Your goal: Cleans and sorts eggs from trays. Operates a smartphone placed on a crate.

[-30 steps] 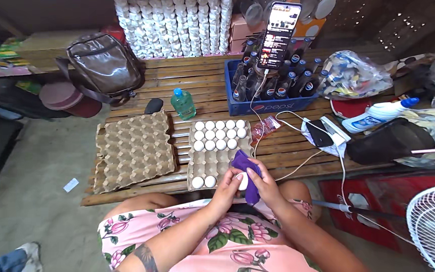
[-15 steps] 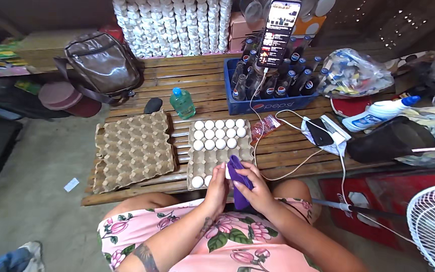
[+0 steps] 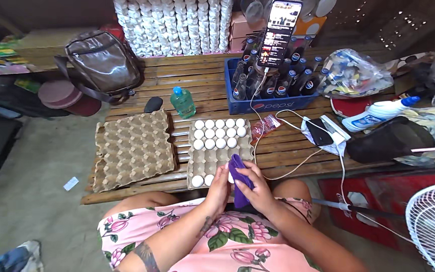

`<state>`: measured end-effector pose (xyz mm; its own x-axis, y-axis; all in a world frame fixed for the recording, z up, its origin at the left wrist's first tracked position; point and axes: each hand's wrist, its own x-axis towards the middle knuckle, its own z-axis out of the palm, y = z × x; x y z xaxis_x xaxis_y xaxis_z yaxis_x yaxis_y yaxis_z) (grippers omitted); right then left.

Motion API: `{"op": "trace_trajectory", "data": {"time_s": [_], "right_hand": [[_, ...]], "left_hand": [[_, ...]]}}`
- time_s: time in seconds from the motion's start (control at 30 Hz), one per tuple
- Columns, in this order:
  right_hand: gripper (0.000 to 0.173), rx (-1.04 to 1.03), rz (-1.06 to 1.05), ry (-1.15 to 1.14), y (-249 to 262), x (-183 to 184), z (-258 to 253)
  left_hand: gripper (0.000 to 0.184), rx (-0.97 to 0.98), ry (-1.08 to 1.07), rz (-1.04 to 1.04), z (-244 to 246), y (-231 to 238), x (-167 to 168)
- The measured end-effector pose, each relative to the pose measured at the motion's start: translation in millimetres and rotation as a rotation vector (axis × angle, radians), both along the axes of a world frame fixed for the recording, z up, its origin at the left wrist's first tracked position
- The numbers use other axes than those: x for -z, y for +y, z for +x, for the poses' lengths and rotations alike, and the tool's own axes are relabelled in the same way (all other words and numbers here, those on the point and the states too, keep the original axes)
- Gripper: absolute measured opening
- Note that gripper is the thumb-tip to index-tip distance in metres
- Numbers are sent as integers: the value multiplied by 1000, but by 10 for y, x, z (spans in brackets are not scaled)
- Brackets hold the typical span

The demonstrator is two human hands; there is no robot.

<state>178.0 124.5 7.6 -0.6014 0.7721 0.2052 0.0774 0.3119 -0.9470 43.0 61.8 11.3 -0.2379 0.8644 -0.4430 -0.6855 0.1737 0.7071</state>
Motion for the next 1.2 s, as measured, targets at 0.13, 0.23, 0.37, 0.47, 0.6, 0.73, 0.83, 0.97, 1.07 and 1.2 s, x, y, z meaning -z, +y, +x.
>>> {"op": "trace_trajectory", "data": {"time_s": [0.13, 0.23, 0.37, 0.47, 0.6, 0.73, 0.83, 0.97, 1.07, 1.2], "right_hand": [[36, 27, -154, -13, 78, -88, 13], [37, 62, -295, -38, 175, -116, 33], [39, 103, -388, -34, 229, -113, 70], [40, 125, -384, -36, 254, -112, 98], [41, 140, -365, -30, 277, -117, 111], [39, 96, -379, 2, 238, -129, 97], [38, 56, -398, 17, 184, -140, 81], [38, 38, -349, 58, 141, -91, 65], [35, 35, -239, 62, 83, -100, 47], [36, 38, -203, 50, 118, -107, 47]], "left_hand": [[27, 100, 40, 72, 22, -25, 16], [25, 179, 69, 119, 26, -38, 9], [35, 251, 86, 132, 17, -42, -4], [43, 306, 109, 130, 13, -41, -27], [50, 353, 185, 132, 11, -41, -32], [50, 283, 193, 132, -1, -39, -26], [43, 173, 133, 119, -11, -23, -25], [39, 67, 93, 112, -18, -16, -10], [32, -3, 87, 76, -26, -6, 1], [23, 21, 118, 108, -21, -11, 6]]}}
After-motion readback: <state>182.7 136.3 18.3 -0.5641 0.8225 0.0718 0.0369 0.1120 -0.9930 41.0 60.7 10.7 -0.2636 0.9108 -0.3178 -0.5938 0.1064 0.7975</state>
